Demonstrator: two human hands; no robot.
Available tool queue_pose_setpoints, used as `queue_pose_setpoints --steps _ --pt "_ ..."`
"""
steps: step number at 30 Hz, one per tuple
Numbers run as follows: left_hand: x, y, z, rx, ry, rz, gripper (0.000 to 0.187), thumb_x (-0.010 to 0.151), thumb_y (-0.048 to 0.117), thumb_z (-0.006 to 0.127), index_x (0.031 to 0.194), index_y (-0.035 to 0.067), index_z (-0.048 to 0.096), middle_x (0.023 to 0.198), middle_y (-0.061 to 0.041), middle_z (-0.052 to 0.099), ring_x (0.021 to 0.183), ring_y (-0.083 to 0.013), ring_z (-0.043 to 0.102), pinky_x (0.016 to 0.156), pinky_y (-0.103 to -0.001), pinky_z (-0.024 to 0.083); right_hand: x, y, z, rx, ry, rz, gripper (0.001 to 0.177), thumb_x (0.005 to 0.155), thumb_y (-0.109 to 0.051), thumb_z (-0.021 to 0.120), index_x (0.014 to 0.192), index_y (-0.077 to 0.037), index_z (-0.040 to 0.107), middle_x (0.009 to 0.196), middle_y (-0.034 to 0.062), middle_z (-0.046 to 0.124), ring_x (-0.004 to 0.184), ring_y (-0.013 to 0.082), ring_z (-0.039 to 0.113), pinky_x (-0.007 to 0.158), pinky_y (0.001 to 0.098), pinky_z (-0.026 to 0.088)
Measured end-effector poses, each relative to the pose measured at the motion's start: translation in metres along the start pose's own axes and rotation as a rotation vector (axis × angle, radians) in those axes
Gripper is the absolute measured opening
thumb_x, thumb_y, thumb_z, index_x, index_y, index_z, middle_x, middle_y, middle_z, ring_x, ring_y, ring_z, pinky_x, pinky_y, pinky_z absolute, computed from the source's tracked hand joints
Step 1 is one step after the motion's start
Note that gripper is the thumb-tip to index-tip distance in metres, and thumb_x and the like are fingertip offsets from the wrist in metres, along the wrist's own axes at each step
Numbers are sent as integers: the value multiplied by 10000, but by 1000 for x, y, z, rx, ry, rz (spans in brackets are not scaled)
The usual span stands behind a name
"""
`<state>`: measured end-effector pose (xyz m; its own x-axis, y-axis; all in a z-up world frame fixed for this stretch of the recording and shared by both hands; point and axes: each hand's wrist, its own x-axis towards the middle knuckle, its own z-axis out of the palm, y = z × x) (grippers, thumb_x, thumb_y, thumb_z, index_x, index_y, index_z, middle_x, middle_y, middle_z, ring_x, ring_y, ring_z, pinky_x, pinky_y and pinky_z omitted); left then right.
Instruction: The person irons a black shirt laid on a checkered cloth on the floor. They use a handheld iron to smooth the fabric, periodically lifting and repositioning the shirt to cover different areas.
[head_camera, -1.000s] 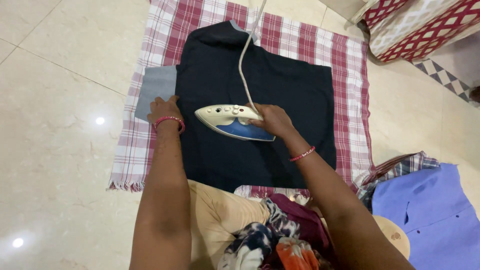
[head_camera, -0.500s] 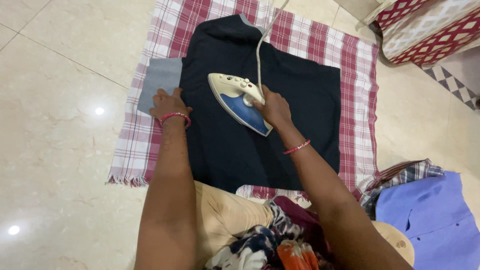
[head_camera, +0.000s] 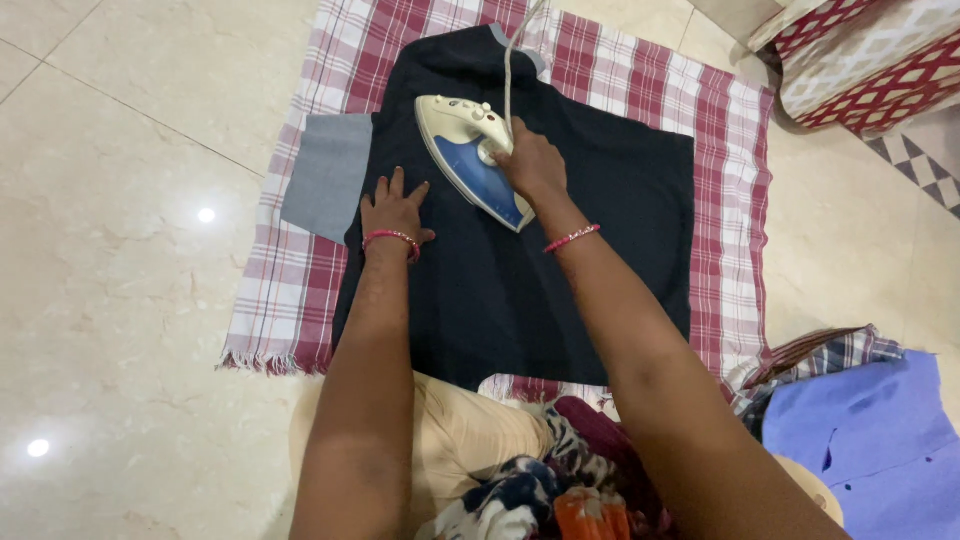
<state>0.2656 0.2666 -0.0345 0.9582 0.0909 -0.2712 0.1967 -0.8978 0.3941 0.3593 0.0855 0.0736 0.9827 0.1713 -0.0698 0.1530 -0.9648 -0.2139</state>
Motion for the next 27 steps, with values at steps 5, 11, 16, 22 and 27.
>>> queue_pose_setpoints --steps 5,11,16,22,27 --pt "-5 4 -2 44 -97 -37 1042 716 461 906 1580 406 326 1721 -45 61 1568 -291 114 1231 -550 199 21 3 7 20 54 56 454 908 -331 740 1297 -170 571 1104 166 735 1029 384 704 859 515 546" --pt "-5 9 -5 111 -179 -71 1254 646 530 938 1621 434 157 1734 -48 -67 1586 -311 6 1249 -557 135 23 10 3 11 62 109 446 915 -328 734 1297 -170 566 1111 174 726 1039 397 693 860 523 539" --pt "-11 17 -12 179 -243 -95 1457 550 600 971 1636 437 13 1724 -61 -162 1580 -337 -97 1242 -612 72 14 18 -1 6 46 143 447 928 -336 717 1309 -166 555 1110 180 723 1035 399 693 857 521 541" --pt "-17 21 -23 208 -326 -141 1542 493 666 962 1617 482 -77 1712 -11 -235 1576 -310 -161 1174 -761 46 -1 44 -7 0 62 157 450 935 -325 716 1324 -159 561 1103 186 737 1033 397 700 866 519 543" --pt "-16 19 -19 227 -297 -133 1533 500 678 951 1619 466 -76 1710 -21 -224 1570 -320 -155 1171 -759 52 -14 77 -12 8 72 230 488 920 -321 727 1350 -173 550 1107 182 732 1033 400 694 860 523 537"
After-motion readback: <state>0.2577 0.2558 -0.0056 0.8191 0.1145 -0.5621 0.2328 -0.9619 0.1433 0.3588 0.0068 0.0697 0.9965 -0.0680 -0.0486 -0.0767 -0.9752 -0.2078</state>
